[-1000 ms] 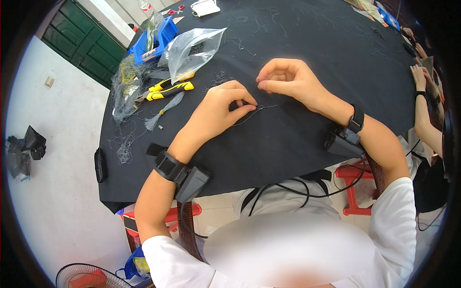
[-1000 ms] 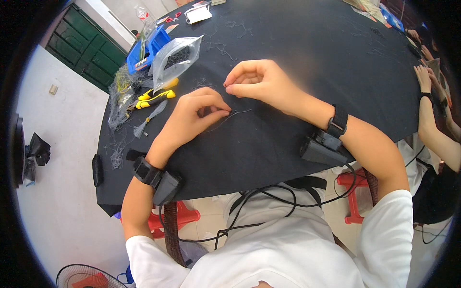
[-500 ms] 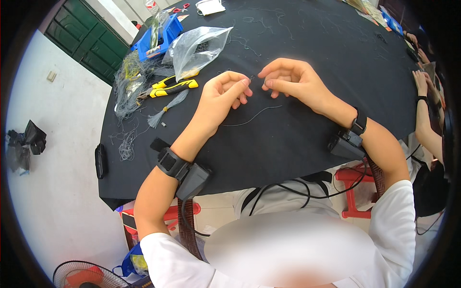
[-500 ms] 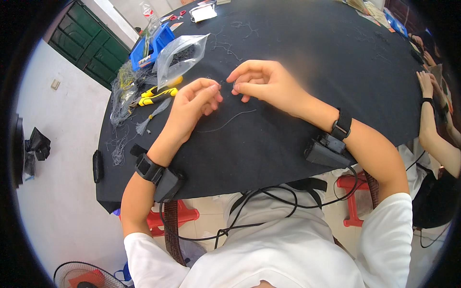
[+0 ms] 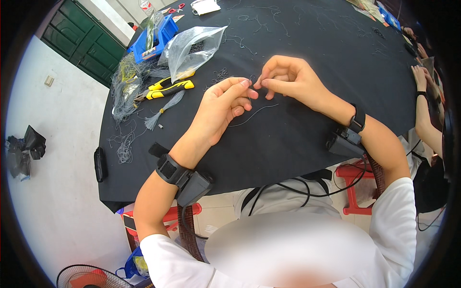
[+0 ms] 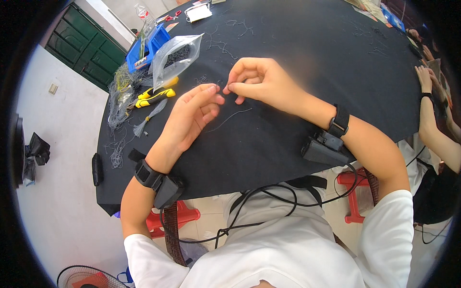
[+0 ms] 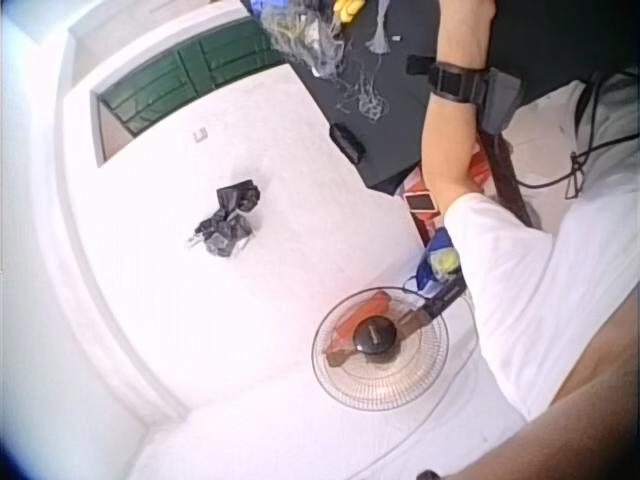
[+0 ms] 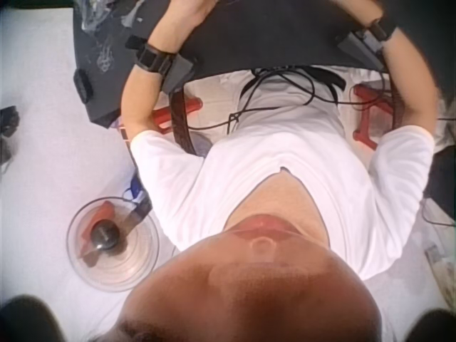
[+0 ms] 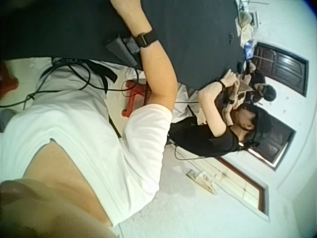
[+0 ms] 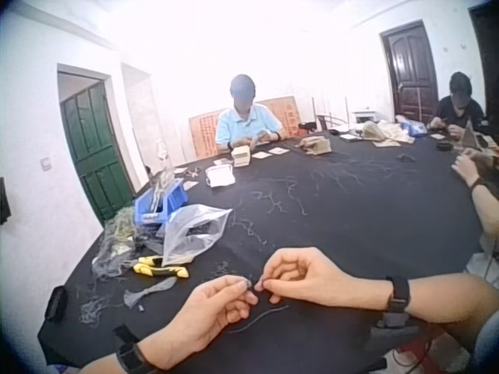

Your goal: Assembling small components onto a fishing line.

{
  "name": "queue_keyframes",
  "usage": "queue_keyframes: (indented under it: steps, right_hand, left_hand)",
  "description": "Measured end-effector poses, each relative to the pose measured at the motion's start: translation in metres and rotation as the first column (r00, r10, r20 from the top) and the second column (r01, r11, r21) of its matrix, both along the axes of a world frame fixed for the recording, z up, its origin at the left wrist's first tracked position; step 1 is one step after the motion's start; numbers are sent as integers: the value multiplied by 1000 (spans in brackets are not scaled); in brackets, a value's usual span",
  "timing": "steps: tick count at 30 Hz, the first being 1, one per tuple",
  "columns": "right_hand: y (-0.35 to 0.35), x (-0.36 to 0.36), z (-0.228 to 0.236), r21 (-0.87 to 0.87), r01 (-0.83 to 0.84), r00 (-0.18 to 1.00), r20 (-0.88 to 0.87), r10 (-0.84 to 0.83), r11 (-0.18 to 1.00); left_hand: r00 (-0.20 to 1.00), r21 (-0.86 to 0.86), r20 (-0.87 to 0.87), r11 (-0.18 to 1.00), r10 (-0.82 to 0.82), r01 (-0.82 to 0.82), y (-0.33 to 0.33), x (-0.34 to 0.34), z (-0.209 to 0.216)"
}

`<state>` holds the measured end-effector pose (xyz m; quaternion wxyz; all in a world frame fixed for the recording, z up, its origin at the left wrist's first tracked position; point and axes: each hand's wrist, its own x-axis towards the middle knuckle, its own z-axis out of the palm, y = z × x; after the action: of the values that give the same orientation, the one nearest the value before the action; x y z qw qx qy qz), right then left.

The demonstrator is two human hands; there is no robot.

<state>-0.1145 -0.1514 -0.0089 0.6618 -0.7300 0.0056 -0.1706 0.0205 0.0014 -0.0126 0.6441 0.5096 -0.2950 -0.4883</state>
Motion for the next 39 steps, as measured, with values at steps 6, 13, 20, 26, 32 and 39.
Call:
queue_keyframes:
  steps: [6,13,20,26,32,39]
  right_hand:
    - [-4,2,-8,-25,8,1000,16,-8,1000]
    - [-3,3,-7,-56,8,1000,-11,-8,998]
    - [-5,3,-6,-177,39,999,-9,-41,983]
    - [-2,3,-4,-108,25,1000,12,-24,994]
    - [-4,2,-6,-81,24,1000,6,-24,996]
    - [-4,4,-7,-134,1,1000,5,0,991]
  left_hand:
    - [1000,10,-5,1000,-3,3,-1,0,-1]
    - [1000,22,-1,1000,-14,14,1,2,-1]
    - [1000,1,14,1000,-27,27,0,1,-1]
    - [999,-4,35,1000,-19,20,0,1,-2]
    - [932,-27,361,999,-32,45,0,1,1]
    - [922,-100,388,994,-1,43,0,2,-1]
